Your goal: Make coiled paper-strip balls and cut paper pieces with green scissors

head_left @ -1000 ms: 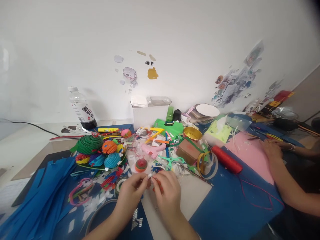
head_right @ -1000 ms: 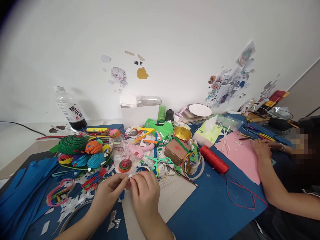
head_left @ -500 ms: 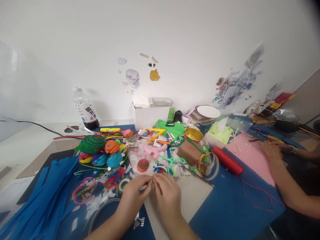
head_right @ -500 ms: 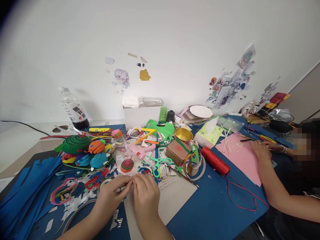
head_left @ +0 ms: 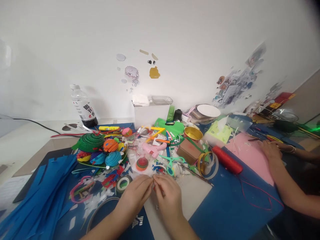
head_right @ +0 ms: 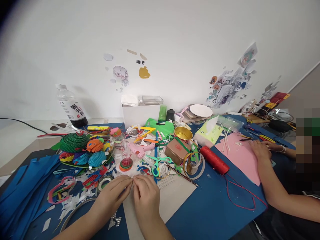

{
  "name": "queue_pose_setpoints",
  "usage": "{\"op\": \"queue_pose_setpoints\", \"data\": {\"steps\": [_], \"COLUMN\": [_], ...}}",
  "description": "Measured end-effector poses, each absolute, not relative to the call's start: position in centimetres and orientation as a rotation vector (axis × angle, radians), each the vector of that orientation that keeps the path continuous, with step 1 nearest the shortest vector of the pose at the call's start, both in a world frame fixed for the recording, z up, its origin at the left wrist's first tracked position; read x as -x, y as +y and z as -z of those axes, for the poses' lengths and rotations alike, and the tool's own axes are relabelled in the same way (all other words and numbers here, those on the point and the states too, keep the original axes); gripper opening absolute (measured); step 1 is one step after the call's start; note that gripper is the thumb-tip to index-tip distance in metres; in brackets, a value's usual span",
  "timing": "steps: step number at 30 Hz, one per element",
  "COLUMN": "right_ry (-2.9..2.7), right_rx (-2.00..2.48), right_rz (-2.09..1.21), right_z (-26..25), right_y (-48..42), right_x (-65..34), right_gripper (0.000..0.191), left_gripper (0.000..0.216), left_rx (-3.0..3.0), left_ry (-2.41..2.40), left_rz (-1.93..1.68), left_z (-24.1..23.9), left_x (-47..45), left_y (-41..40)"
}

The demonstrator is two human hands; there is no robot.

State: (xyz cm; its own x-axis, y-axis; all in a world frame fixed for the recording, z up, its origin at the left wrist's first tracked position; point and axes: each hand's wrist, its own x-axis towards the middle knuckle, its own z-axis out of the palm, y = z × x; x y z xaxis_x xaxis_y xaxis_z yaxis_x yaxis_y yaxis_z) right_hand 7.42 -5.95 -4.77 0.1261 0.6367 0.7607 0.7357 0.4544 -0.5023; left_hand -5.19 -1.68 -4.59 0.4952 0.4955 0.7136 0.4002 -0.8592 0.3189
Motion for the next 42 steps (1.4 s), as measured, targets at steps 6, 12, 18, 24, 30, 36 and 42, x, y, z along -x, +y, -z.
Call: {"op": "queue_pose_setpoints", "data": {"steps": [6,12,18,24,30,36,42], "right_ry": [-1.558,-1.555,-1.589,-1.605,-1.583,-1.571,-1.522], "right_rx": [1.239,1.249,1.217,1.23,1.269,1.265,1.274], "right_rz": [0.1,0.103,0.078,0.03,-0.005,-0.015,-0.072], "right_z": [4.67,4.73,4.75,4.5,4.54,4.71,4.64], "right_y": [-5.95,-5.92,-5.9,-6.02,-6.22,-6.08,-5.98], "right_x": [-7.24,-7.18,-7.48,-7.95,-7.71,-7.55,-7.61], "right_gripper": [0.022,0.021,0.022,0.022,0.021,0.019,0.019], "left_gripper": [0.02,0.019,0.021,0.024,0.029,0.026,0.021], "left_rx": [-2.543,-2.511,-2.541,-2.628,-2.677,-2.619,-2.545], "left_ry": [0.872,0.872,0.883,0.739,0.666,0.719,0.774], "left_rz": [-1.292,-1.272,-1.318,-1.251,-1.088,-1.13,-1.186], "left_z": [4.38,4.55,4.24,4.1,4.3,4.41,4.18], "left_x": [5.06,4.96,4.97,5.24,5.36,5.3,5.09], "left_y": [-1.8,-1.87,-1.75,-1.48,-1.37,-1.44,-1.45]}}
